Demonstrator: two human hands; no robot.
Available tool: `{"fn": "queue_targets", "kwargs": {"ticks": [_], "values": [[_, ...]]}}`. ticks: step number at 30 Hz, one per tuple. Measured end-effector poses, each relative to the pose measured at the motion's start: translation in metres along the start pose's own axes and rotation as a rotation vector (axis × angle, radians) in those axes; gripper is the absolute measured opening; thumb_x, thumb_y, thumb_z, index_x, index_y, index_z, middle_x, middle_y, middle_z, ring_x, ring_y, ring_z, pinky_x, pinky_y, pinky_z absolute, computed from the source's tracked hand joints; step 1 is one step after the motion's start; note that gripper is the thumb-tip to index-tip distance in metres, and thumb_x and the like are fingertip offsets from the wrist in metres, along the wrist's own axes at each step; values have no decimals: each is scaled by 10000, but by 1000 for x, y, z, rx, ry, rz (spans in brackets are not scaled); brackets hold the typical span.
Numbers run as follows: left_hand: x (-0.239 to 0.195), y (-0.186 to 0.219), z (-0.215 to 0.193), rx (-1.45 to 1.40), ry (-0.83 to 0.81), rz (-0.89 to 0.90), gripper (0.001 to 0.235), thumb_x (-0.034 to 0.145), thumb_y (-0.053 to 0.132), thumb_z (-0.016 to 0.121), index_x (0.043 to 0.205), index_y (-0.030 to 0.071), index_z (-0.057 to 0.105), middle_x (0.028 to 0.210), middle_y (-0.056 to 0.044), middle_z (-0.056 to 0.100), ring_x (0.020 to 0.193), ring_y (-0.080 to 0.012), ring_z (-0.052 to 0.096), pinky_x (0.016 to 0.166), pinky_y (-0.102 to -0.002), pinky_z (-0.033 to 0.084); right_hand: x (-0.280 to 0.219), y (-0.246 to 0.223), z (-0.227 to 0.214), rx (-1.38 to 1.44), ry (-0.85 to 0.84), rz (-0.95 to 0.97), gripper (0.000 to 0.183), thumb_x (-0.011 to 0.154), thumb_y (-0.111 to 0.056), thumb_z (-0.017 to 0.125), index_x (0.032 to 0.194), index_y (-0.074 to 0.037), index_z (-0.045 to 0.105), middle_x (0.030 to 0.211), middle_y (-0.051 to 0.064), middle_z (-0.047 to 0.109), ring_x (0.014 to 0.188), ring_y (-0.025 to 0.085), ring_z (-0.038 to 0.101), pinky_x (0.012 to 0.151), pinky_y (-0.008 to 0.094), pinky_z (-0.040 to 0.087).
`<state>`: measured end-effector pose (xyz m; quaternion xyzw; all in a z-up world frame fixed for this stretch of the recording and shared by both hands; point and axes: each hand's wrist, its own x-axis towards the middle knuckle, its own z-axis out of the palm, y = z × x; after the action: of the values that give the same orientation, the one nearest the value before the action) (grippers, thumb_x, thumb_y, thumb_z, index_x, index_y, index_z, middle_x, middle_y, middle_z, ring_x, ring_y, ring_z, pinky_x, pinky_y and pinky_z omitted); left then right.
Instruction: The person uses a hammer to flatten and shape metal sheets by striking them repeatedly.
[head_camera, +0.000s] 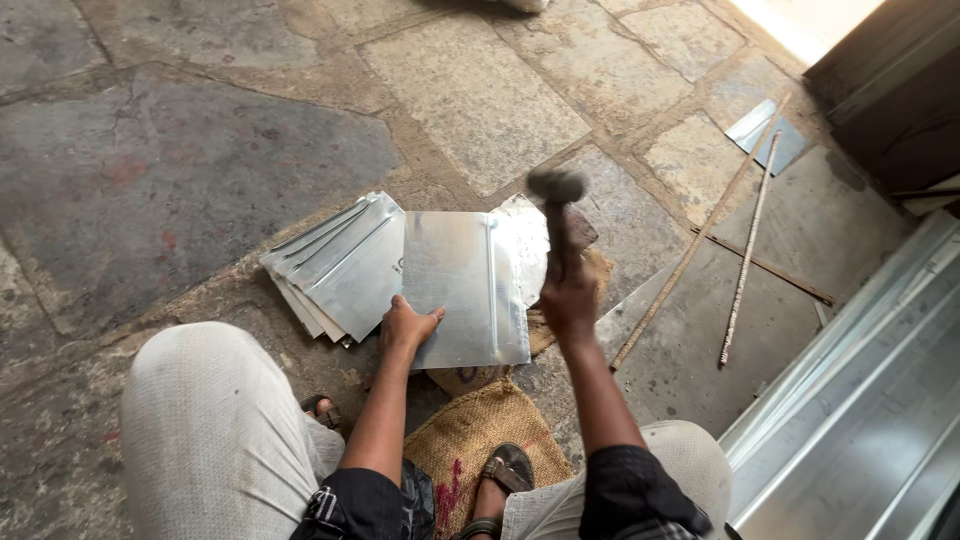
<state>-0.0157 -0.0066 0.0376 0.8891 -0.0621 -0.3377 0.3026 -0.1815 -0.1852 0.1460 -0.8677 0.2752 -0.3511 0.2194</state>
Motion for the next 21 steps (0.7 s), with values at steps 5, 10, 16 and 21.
{"fn": "queue_targets", "kwargs": {"ticks": [5,10,16,21], "values": [[9,-3,5,19,36,9,1019,783,515,873,1496,26,333,1357,-300,559,1173,-428,635,939,-547,552,-16,-3,0,118,-341,542,470,1137,-224,451,1582,-374,440,978,149,803,472,98,488,440,308,551],[7,-3,4,23,6,1,937,794,521,833,1461,9,421,1330,-277,631,1145,-400,696,912,-518,614,-2,-26,-23,146,-84,278,510,1077,-159,479,1563,-298,407,1021,184,738,541,111,662,475,316,663],[7,-2,2,23,14,3,974,787,509,849,1484,4,394,1334,-282,623,1140,-406,694,931,-514,595,-13,-26,-20,20,-243,397,463,1102,-164,439,1551,-273,426,969,188,732,605,182,656,553,371,618],[-6,5,-9,14,22,1,938,796,512,830,1477,27,405,1337,-251,628,1150,-394,689,926,-522,602,-21,-41,-31,382,-277,813,475,1031,-152,492,1483,-294,523,1213,94,704,809,116,695,715,374,624]]}}
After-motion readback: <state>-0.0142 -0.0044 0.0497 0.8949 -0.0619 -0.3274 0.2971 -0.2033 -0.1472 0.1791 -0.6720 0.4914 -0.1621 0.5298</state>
